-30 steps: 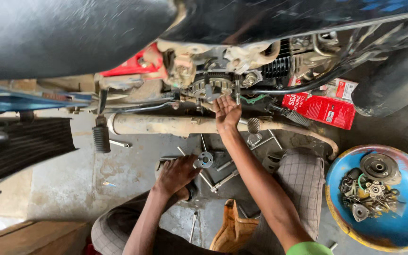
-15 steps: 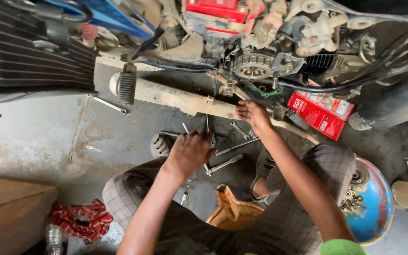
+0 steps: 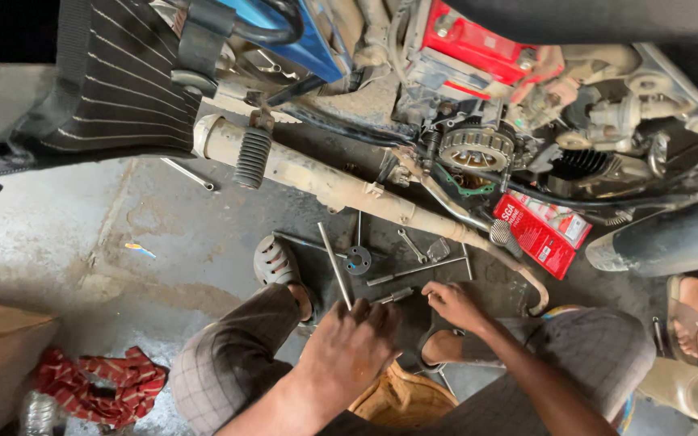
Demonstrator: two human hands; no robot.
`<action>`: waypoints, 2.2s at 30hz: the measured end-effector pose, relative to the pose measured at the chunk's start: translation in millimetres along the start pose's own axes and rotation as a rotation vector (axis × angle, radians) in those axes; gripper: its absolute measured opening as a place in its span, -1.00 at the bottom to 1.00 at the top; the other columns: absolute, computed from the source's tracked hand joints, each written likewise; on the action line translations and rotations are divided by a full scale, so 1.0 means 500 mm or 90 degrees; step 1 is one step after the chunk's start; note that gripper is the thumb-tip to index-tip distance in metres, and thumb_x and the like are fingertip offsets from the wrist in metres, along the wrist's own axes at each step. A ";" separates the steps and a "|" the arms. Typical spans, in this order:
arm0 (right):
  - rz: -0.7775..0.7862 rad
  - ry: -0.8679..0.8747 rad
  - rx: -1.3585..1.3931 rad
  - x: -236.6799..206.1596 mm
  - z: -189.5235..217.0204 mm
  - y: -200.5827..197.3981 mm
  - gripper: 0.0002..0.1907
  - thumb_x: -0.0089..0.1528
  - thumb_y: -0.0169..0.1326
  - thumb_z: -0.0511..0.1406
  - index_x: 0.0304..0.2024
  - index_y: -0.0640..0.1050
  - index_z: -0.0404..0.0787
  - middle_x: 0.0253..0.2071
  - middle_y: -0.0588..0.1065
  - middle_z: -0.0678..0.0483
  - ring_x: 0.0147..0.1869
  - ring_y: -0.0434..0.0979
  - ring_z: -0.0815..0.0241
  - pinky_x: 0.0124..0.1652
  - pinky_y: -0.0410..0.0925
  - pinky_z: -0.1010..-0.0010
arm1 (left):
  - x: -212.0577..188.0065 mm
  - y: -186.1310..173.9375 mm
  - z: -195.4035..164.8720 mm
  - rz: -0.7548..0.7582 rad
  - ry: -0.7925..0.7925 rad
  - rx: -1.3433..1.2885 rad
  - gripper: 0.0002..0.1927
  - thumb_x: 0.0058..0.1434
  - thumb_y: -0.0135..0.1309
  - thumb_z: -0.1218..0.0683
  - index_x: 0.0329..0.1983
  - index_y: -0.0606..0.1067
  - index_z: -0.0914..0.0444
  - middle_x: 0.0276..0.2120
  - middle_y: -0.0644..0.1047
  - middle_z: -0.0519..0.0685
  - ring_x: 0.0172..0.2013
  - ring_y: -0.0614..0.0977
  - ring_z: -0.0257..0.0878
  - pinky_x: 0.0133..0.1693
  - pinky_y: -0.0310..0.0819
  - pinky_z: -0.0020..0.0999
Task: The person uses a socket wrench and T-handle tool to loosen and remove bolts from the motorcycle engine's clutch assembly. They remove the clutch cover and clutch basket, placing them into a blue basin on the floor.
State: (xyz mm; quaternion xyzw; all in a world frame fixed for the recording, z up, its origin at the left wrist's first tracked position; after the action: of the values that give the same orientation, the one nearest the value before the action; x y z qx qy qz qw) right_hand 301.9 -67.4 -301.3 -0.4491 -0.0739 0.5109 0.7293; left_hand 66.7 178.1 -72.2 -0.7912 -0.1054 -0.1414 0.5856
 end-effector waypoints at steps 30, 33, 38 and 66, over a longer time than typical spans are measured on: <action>0.118 0.026 -0.021 -0.015 -0.002 0.007 -0.83 0.26 0.10 -0.27 -0.16 0.54 -0.22 -0.28 0.59 -0.06 -0.20 0.63 -0.06 -0.23 0.44 0.13 | -0.065 0.147 0.030 0.188 -0.030 -0.039 -0.21 -0.09 0.23 -0.25 0.09 0.51 0.38 -0.42 0.47 -0.01 -0.40 0.55 -0.17 -0.45 0.47 -0.13; 0.114 0.010 -0.020 -0.017 -0.005 0.004 -0.85 0.25 0.10 -0.28 -0.19 0.54 -0.23 -0.27 0.59 -0.07 -0.18 0.63 -0.07 -0.22 0.44 0.12 | -0.045 0.137 0.032 0.247 -0.030 -0.080 -0.21 -0.01 0.26 -0.24 0.11 0.49 0.43 -0.39 0.49 0.01 -0.37 0.56 -0.12 -0.46 0.48 -0.09; 0.126 0.034 -0.044 -0.020 -0.003 -0.002 -0.84 0.26 0.09 -0.27 -0.18 0.55 -0.22 -0.27 0.59 -0.07 -0.19 0.63 -0.09 -0.21 0.44 0.11 | 0.006 0.096 0.051 0.280 -0.089 -0.133 -0.25 0.03 0.22 -0.20 0.13 0.45 0.42 -0.22 0.57 0.11 -0.20 0.62 -0.02 -0.28 0.53 0.01; 0.056 -0.158 -0.166 -0.152 0.085 -0.040 -0.76 0.32 0.07 -0.19 -0.10 0.50 -0.22 -0.22 0.52 -0.05 -0.09 0.57 -0.08 -0.10 0.41 0.05 | 0.108 0.258 0.057 0.394 -0.085 -0.042 -0.53 0.25 0.12 -0.09 0.09 0.41 0.28 -0.20 0.61 0.11 -0.15 0.66 0.03 -0.12 0.53 -0.08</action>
State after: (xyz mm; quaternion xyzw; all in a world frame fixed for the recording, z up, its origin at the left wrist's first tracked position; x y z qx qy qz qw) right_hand 255.7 -105.9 -235.0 -0.4758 -0.2095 0.5799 0.6273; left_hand 162.9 167.7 -176.7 -0.8119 0.1065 0.0924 0.5665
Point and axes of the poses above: each hand's wrist, its own x-axis towards the middle knuckle, its own y-axis out of the palm, z = x × y, the point moved 1 cm from there along x, towards the middle knuckle
